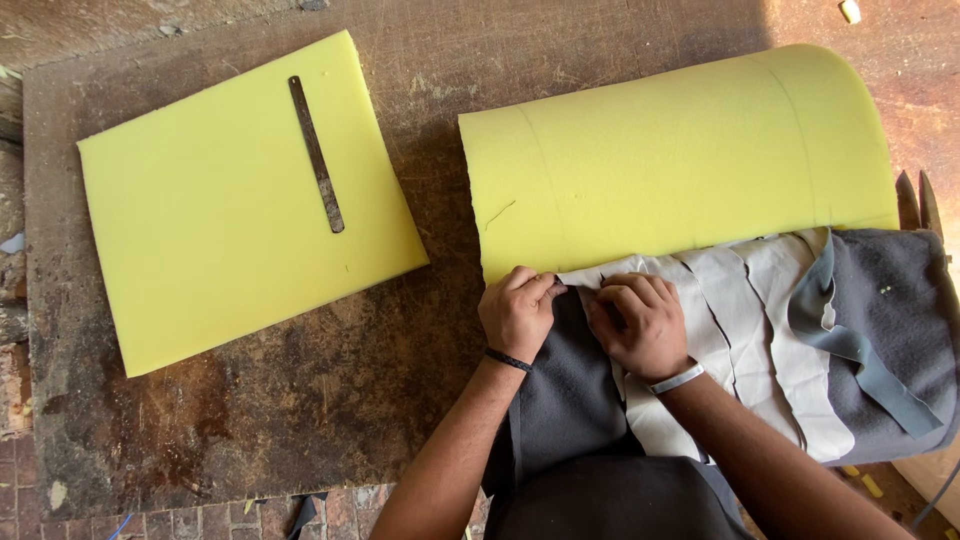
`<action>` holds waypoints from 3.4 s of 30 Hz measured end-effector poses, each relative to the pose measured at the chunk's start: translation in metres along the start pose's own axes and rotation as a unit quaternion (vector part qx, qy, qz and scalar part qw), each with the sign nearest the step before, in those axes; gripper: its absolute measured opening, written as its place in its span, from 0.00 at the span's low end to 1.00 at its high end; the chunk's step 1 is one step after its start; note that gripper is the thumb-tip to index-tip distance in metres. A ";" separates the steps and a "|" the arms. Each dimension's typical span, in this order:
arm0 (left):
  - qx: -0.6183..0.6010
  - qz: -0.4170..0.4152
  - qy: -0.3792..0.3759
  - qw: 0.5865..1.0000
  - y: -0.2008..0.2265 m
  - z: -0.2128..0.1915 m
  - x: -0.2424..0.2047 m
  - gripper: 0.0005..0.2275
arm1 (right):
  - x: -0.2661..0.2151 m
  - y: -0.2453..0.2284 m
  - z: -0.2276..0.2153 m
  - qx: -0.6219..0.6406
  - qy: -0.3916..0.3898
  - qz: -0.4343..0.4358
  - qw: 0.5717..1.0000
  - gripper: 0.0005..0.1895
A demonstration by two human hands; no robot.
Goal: The person uses shears to cut strips of light-colored fabric attached to a dark seat cushion. They then use a metal ruler and a cutting tool to score and cut a yellow foam sheet. Finally, they place the cut fabric over the foam and smooth it into position.
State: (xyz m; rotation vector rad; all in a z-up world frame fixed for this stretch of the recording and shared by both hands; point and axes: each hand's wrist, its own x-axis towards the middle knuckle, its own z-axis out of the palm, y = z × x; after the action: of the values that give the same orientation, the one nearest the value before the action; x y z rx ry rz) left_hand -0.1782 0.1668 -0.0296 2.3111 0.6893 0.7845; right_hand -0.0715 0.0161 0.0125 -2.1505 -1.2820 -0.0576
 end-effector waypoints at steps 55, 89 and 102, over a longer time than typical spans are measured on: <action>0.078 0.109 -0.157 0.979 -0.026 0.007 0.028 0.11 | 0.029 0.012 0.014 -0.085 -0.194 0.023 0.977 0.23; 0.031 0.110 -0.262 0.958 -0.024 0.041 0.025 0.22 | 0.025 0.049 -0.003 -0.024 -0.097 0.029 0.995 0.11; 0.146 0.123 -0.312 0.931 -0.013 0.045 0.023 0.12 | 0.029 0.037 0.013 -0.157 -0.180 0.084 0.967 0.19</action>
State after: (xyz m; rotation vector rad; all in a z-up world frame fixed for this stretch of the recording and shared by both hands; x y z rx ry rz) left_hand -0.1360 0.1735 -0.0588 2.7372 0.2373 0.0052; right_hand -0.0295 0.0333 -0.0058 -2.6257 -1.3524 0.2261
